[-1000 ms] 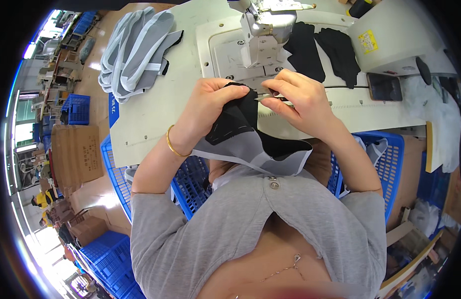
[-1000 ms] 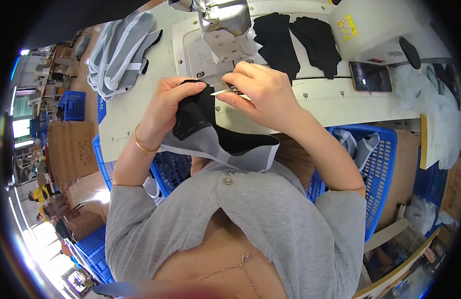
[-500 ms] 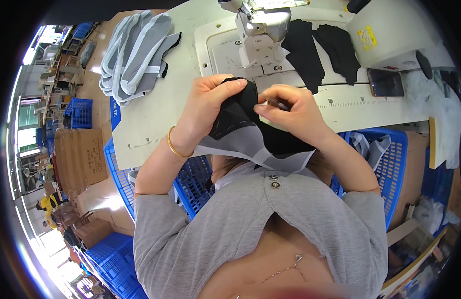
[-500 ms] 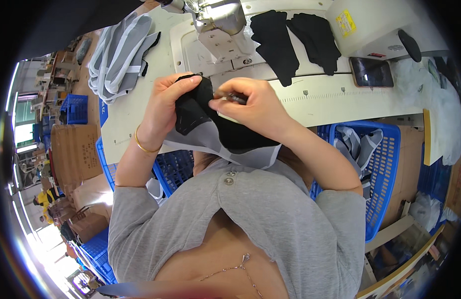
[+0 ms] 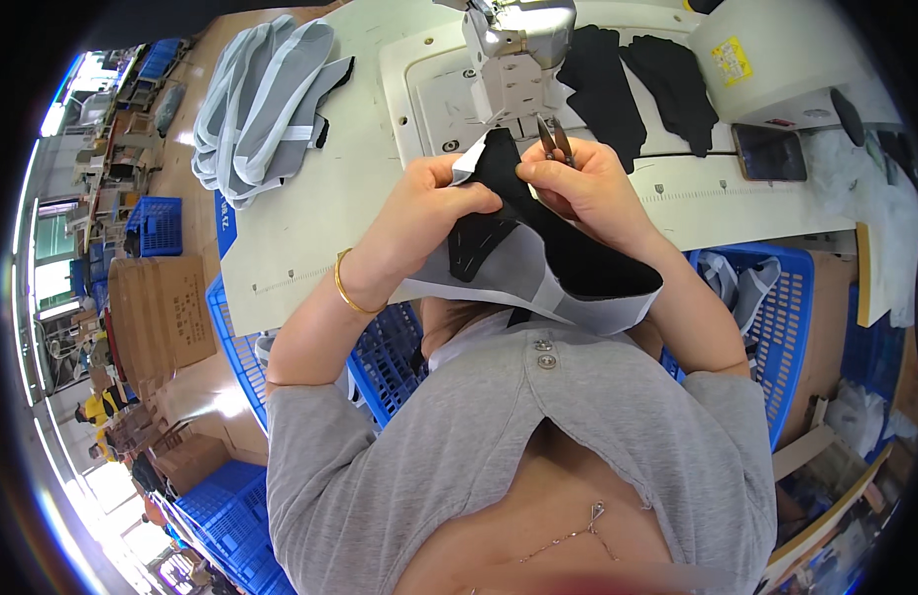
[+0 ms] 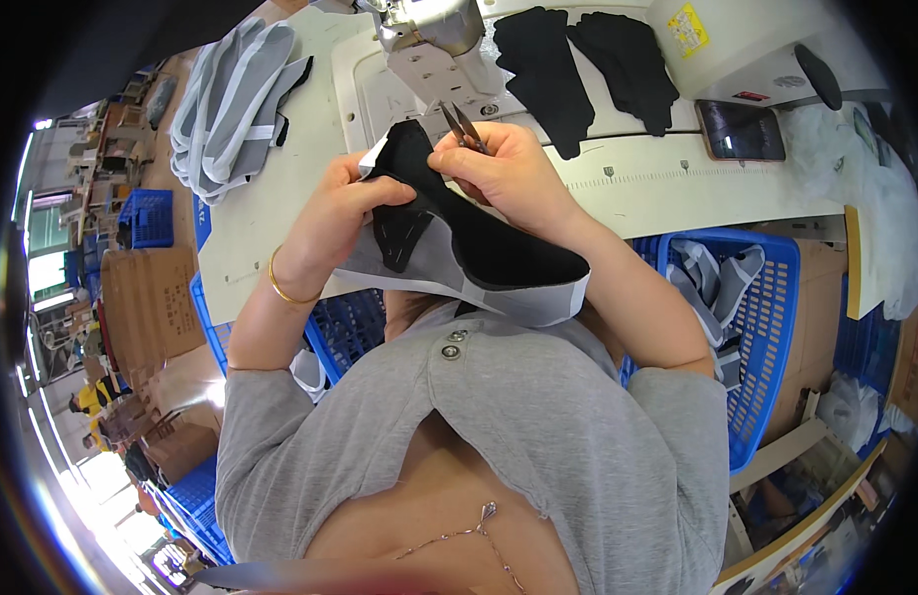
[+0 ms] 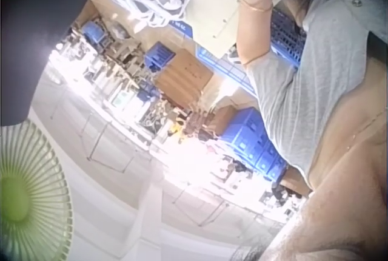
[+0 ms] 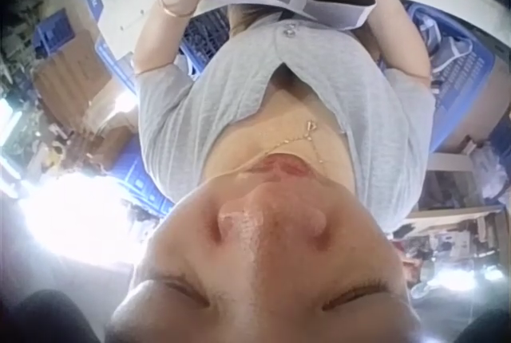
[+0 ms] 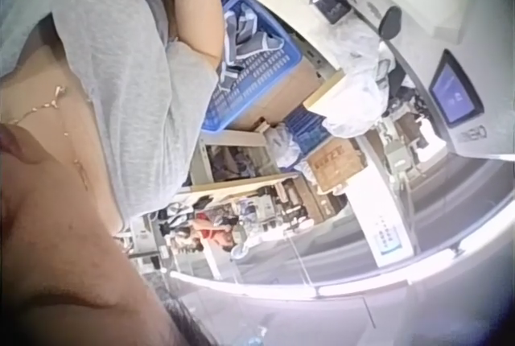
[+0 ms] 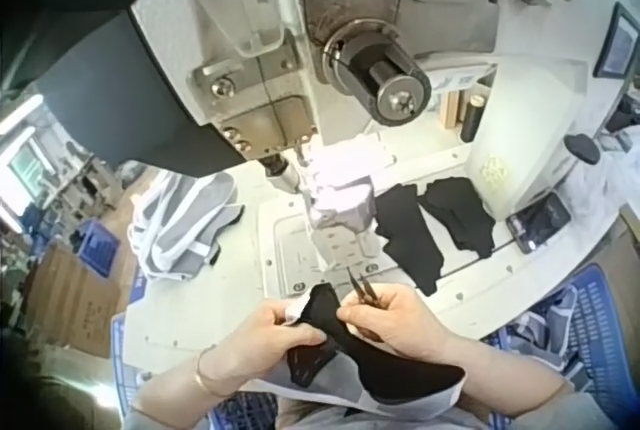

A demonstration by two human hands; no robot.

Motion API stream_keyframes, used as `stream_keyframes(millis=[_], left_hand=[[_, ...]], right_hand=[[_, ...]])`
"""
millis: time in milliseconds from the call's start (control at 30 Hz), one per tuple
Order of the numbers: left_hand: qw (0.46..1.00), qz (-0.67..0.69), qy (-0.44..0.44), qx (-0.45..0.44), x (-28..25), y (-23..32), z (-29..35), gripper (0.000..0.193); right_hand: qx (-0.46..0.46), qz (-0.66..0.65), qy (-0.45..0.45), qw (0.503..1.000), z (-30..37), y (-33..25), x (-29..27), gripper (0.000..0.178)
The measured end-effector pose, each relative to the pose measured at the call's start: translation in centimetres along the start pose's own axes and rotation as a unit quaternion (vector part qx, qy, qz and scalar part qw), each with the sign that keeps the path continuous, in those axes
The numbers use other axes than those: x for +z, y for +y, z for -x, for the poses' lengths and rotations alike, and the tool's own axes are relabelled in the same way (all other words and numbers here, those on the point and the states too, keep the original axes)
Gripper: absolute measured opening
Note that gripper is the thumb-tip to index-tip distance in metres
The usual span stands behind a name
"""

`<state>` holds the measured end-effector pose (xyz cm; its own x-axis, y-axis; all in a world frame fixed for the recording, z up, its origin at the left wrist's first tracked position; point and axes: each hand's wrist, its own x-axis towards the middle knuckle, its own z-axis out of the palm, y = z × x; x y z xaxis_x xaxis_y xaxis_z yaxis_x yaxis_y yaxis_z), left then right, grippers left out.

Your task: The recorder is using an industrial sewing machine to stitch together components of a shoe upper, specifically a grey and black synthetic material.

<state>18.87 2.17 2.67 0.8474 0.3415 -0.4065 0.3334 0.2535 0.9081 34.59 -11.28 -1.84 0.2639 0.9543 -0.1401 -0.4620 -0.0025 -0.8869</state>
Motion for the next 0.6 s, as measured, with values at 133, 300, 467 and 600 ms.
stream_keyframes(millis=[133,300,467,600], left_hand=[[1.000,0.003,0.022,-0.004,0.1,0.0,-0.2,0.021],[0.999,-0.018,0.046,-0.005,-0.6,-0.1,-0.1,0.023],[0.999,-0.018,0.035,-0.007,-0.9,-0.2,-0.2,0.024],[1.000,0.001,0.014,-0.003,-0.8,0.1,-0.3,0.023]], right_hand=[[-0.001,0.048,0.000,0.999,-0.1,-0.3,-0.7,0.014],[-0.323,0.463,0.000,0.825,1.0,-2.6,-2.1,0.024],[-0.381,0.599,-0.035,0.703,1.3,-3.1,-1.8,0.027],[-0.394,0.622,-0.043,0.675,1.0,-3.2,-1.9,0.028]])
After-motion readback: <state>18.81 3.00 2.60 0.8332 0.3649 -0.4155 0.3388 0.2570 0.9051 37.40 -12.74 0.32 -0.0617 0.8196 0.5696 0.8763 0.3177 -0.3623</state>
